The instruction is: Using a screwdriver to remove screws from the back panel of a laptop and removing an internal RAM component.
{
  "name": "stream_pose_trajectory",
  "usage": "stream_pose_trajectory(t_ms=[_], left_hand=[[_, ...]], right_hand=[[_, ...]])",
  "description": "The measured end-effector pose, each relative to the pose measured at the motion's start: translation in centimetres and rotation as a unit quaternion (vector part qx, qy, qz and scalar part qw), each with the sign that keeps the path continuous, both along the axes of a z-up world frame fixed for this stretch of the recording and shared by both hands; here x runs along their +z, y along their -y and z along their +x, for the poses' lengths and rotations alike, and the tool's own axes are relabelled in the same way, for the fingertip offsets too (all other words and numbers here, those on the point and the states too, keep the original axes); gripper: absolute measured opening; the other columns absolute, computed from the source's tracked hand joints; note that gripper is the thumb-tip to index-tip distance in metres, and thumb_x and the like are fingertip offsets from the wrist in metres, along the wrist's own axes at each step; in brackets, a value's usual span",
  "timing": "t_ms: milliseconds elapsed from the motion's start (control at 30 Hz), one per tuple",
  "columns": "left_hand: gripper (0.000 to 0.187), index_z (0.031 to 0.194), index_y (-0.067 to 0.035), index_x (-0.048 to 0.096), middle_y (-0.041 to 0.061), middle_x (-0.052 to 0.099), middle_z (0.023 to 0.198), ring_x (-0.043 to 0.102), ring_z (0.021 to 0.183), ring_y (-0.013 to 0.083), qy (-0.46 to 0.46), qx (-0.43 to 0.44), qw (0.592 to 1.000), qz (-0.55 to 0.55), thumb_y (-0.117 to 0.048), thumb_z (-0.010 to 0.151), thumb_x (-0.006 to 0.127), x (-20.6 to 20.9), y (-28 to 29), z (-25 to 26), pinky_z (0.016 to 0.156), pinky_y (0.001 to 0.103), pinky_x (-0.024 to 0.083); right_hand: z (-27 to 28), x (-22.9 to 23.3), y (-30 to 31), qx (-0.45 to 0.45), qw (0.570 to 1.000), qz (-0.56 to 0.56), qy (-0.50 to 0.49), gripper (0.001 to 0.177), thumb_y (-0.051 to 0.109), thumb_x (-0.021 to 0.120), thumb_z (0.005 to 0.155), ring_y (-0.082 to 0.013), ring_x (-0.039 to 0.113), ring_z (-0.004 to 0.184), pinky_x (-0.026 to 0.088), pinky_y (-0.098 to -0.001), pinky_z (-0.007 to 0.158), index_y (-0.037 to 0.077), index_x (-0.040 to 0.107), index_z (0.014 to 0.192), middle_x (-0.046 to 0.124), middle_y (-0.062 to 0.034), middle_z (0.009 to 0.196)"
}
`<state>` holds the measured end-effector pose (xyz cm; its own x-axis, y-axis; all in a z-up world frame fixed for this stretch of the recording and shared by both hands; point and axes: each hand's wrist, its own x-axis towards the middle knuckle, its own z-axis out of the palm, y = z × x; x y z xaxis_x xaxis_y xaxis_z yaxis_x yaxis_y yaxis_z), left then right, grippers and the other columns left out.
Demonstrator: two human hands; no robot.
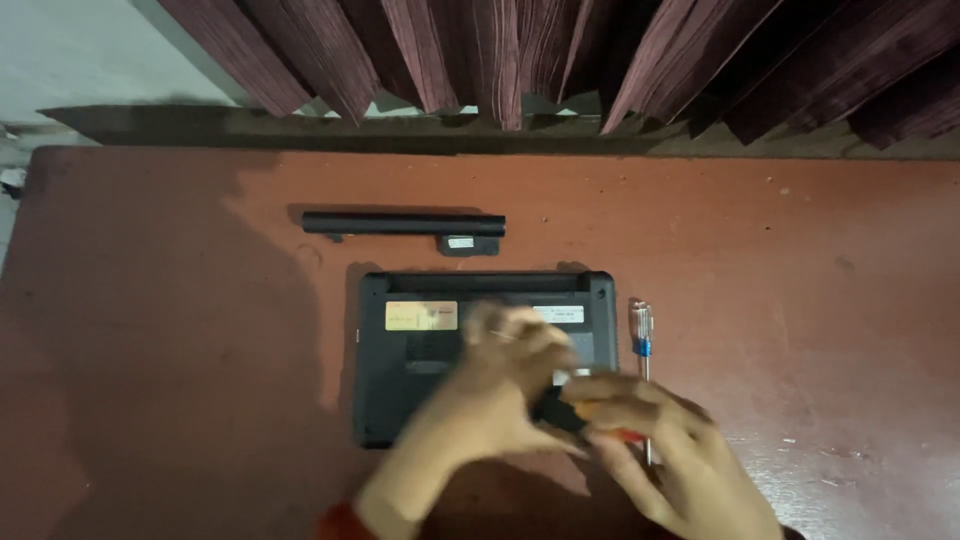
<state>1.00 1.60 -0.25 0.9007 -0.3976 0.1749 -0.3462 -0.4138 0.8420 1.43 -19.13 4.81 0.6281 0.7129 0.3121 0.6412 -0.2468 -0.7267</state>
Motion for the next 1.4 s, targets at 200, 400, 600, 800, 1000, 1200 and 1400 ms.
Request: stream_pose_trajectory(t_ms=[200, 400, 600, 800, 1000, 1200, 1400], left_hand=[[0.069, 0.108, -0.021, 0.064, 0.005, 0.046, 0.120, 0.033, 0.131, 0.0324, 0.041, 0.007, 0.976, 0.214, -0.056, 0.056, 0.092, -2.0, -8.0, -2.4, 0.108, 0.071, 0.003], [0.041, 0.093, -0.019, 0.069, 0.006, 0.051, 0.121, 0.035, 0.130, 0.0352, 0.079, -0.010, 0.985, 0.153, -0.045, 0.067, 0.086, -2.0, -8.9, -2.8, 0.110, 0.067, 0.015], [0.037, 0.087, -0.024, 0.071, 0.005, 0.049, 0.117, 0.034, 0.129, 0.0366, 0.130, 0.010, 0.977, 0.170, -0.054, 0.067, 0.081, -2.7, -9.6, -3.1, 0.107, 0.061, 0.026], [0.039, 0.086, -0.023, 0.066, 0.005, 0.049, 0.115, 0.041, 0.128, 0.0390, 0.154, 0.028, 0.977, 0.148, -0.045, 0.063, 0.088, -3.5, -9.7, -3.4, 0.106, 0.063, 0.027], [0.039, 0.085, -0.022, 0.066, 0.004, 0.051, 0.114, 0.042, 0.127, 0.0381, 0.154, 0.031, 0.979, 0.130, -0.043, 0.062, 0.089, -3.7, -9.8, -3.5, 0.107, 0.065, 0.029], [0.034, 0.083, -0.023, 0.066, 0.004, 0.052, 0.112, 0.041, 0.127, 0.0381, 0.163, 0.031, 0.980, 0.106, -0.045, 0.067, 0.086, -3.8, -9.9, -3.5, 0.109, 0.064, 0.028], [0.031, 0.084, -0.022, 0.069, 0.004, 0.053, 0.112, 0.040, 0.127, 0.0381, 0.150, 0.028, 0.982, 0.113, -0.045, 0.068, 0.083, -3.6, -9.9, -3.4, 0.110, 0.064, 0.026]], right_hand=[[-1.1, 0.0, 0.6, -0.107, 0.991, -0.040, -0.075, 0.013, 0.011, 0.053, 0.089, -0.0254, 0.067, 0.119, 0.056, -0.0336, 0.087, 0.012, 0.040, 0.090, 0.071, -0.0138, 0.119], [-4.8, 0.7, -6.1, -0.277, 0.949, 0.115, -0.100, 0.049, 0.038, 0.049, 0.092, -0.0309, 0.081, 0.089, 0.070, -0.0338, 0.073, 0.007, 0.052, 0.055, 0.069, -0.0107, 0.086], [-5.2, -0.9, -8.5, -0.175, 0.980, 0.039, -0.084, 0.033, 0.019, 0.047, 0.093, -0.0323, 0.079, 0.099, 0.070, -0.0330, 0.078, 0.011, 0.030, 0.066, 0.066, -0.0134, 0.096], [-6.0, 0.5, -11.1, -0.192, 0.981, 0.009, -0.041, 0.028, 0.016, 0.044, 0.095, -0.0310, 0.079, 0.098, 0.066, -0.0312, 0.077, 0.012, 0.029, 0.071, 0.063, -0.0104, 0.095], [-6.0, -0.1, -10.6, -0.224, 0.972, -0.070, 0.000, 0.045, 0.020, 0.052, 0.088, -0.0244, 0.078, 0.094, 0.064, -0.0233, 0.068, 0.010, 0.042, 0.045, 0.070, -0.0058, 0.094], [-6.0, 0.3, -10.7, -0.162, 0.982, -0.091, 0.027, 0.034, -0.001, 0.058, 0.077, -0.0228, 0.075, 0.104, 0.063, -0.0231, 0.070, 0.011, 0.047, 0.047, 0.070, -0.0067, 0.103], [-6.1, 1.0, -11.4, -0.203, 0.972, -0.109, 0.049, 0.045, 0.019, 0.048, 0.089, -0.0177, 0.077, 0.092, 0.059, -0.0232, 0.066, 0.011, 0.040, 0.045, 0.071, -0.0114, 0.105]])
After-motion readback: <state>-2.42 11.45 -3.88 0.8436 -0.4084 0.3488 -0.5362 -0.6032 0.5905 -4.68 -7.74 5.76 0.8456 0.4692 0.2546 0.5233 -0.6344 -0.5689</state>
